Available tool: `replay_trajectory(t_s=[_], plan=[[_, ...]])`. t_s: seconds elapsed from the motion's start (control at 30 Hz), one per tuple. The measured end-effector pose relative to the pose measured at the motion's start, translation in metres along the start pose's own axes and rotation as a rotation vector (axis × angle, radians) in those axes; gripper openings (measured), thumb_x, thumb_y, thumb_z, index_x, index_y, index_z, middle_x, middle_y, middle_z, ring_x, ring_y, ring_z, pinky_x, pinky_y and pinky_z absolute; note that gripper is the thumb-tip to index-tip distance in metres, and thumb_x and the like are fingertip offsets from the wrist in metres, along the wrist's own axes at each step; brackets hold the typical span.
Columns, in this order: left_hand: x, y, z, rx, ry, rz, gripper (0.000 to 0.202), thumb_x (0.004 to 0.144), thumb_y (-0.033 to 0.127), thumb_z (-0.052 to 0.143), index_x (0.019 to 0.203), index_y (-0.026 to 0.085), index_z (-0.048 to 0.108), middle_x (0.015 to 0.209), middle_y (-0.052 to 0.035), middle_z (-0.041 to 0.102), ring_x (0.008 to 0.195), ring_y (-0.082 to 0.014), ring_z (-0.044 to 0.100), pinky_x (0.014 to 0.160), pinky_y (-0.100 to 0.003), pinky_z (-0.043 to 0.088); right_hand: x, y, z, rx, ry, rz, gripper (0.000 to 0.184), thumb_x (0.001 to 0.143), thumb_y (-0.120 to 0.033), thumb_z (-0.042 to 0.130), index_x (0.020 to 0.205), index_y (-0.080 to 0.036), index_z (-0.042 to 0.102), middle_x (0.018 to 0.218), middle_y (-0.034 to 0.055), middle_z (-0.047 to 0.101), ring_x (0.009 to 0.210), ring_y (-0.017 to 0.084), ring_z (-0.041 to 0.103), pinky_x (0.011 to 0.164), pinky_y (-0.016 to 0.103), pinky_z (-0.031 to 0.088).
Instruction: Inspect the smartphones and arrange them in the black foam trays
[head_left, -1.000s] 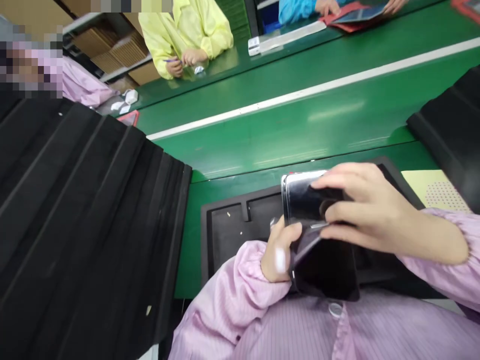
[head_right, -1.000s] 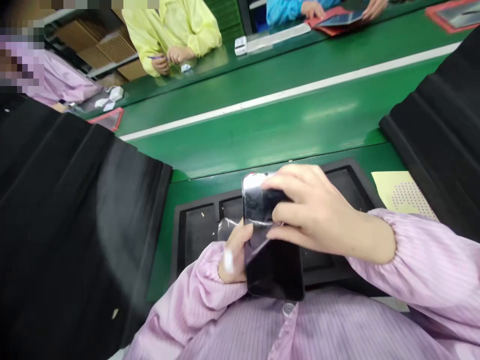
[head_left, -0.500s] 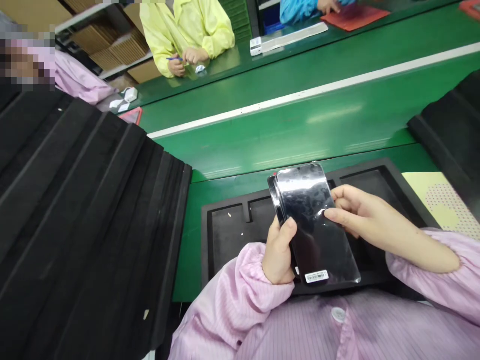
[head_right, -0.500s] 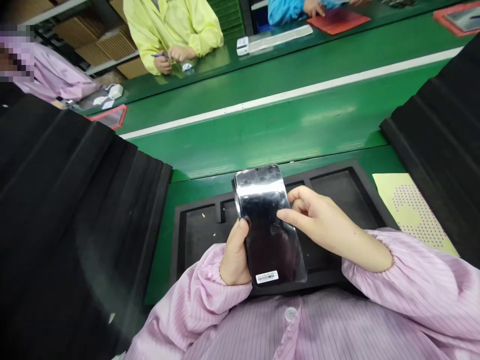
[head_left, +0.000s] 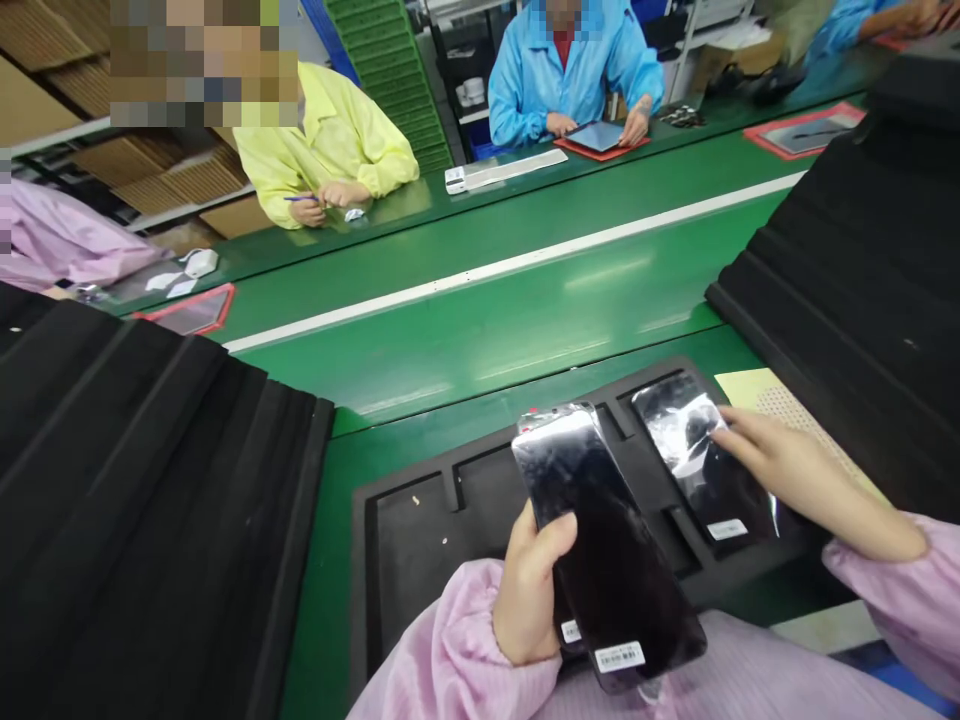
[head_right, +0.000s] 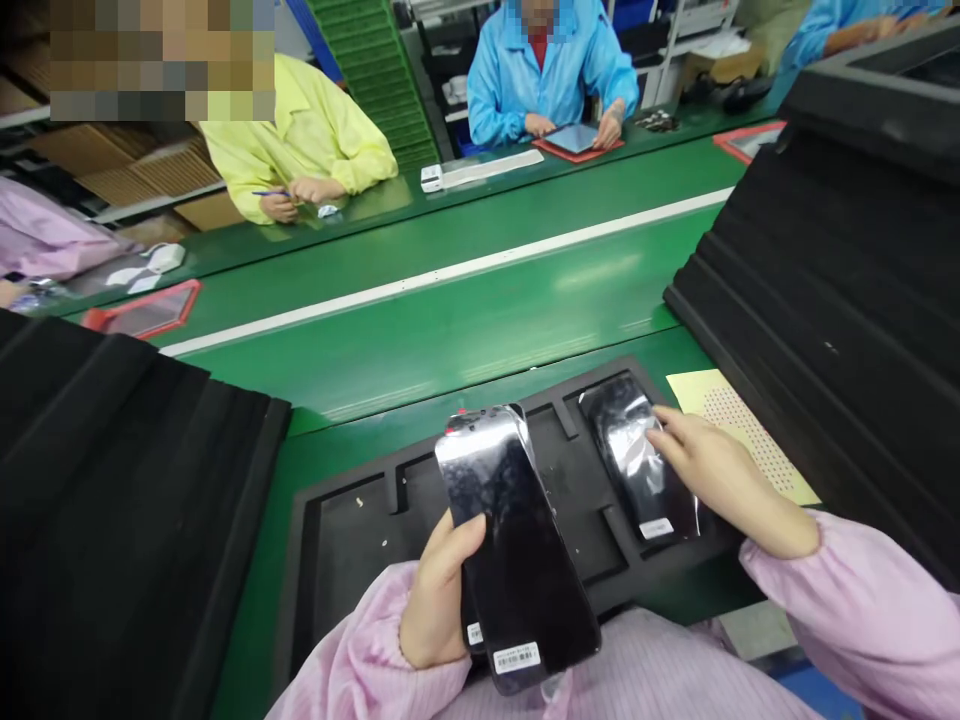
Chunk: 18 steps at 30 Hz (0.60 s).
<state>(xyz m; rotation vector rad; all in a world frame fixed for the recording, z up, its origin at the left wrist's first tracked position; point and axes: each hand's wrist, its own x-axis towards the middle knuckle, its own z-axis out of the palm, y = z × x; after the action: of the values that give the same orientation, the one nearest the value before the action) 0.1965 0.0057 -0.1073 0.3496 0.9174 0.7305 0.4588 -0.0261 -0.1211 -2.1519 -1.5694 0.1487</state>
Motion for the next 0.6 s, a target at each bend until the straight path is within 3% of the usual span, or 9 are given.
replay_trajectory(t_s=[0.1,0.2,0.3,0.4,0.5,0.6], plan=[[0.001,-0.005,-0.003,0.142,-0.049,0.011,0.035,0.054,0.033,0.078,0.080,0.014,0.064,0.070,-0.0020,0.063,0.065,-0.0166,0.057,0.065,-0.029,0.045,0.003,-0.007,0.005,-0.218,0.141,-0.354,0.043,0.087,-0.050,0.037,0.091,-0.016,0.063,0.079,0.0129,0.061,0.069,0.028,0.058,0.058,0.041,0.048],[0.003,-0.008,-0.007,0.259,-0.126,0.012,0.040,0.053,0.039,0.079,0.080,0.013,0.064,0.068,-0.0016,0.060,0.064,-0.0146,0.052,0.063,-0.027,0.041,0.016,-0.042,-0.008,-0.039,0.255,-0.615,0.018,0.089,-0.031,0.047,0.093,-0.018,0.060,0.083,0.0089,0.060,0.074,0.023,0.058,0.062,0.035,0.049],[0.004,-0.008,-0.010,0.300,-0.199,0.017,0.043,0.055,0.041,0.077,0.085,0.013,0.064,0.073,-0.0025,0.060,0.068,-0.0147,0.050,0.067,-0.027,0.040,0.031,-0.085,-0.014,0.263,0.069,-0.748,0.013,0.090,-0.019,0.047,0.090,-0.021,0.060,0.082,0.0035,0.060,0.078,0.016,0.057,0.066,0.028,0.049],[0.004,-0.005,-0.012,0.343,-0.232,0.033,0.045,0.057,0.040,0.076,0.091,0.014,0.064,0.078,-0.0034,0.060,0.072,-0.0151,0.049,0.069,-0.028,0.039,0.044,-0.115,-0.003,0.376,-0.061,-0.826,0.016,0.090,-0.024,0.047,0.091,-0.020,0.062,0.095,0.0067,0.060,0.093,0.018,0.054,0.075,0.031,0.049],[0.004,-0.001,-0.013,0.374,-0.214,0.054,0.042,0.059,0.039,0.076,0.090,0.014,0.065,0.077,-0.0029,0.059,0.071,-0.0148,0.047,0.067,-0.027,0.038,0.050,-0.125,0.008,0.371,-0.030,-0.910,0.016,0.089,-0.020,0.048,0.079,-0.018,0.061,0.101,0.0080,0.060,0.102,0.021,0.051,0.081,0.035,0.047],[0.004,0.003,-0.012,0.350,-0.204,0.076,0.039,0.059,0.038,0.076,0.087,0.013,0.065,0.077,-0.0028,0.059,0.069,-0.0142,0.047,0.067,-0.027,0.038,0.038,-0.122,0.004,0.326,0.050,-1.078,0.018,0.088,-0.013,0.047,0.076,-0.019,0.059,0.094,0.0033,0.064,0.102,0.019,0.053,0.089,0.038,0.043]])
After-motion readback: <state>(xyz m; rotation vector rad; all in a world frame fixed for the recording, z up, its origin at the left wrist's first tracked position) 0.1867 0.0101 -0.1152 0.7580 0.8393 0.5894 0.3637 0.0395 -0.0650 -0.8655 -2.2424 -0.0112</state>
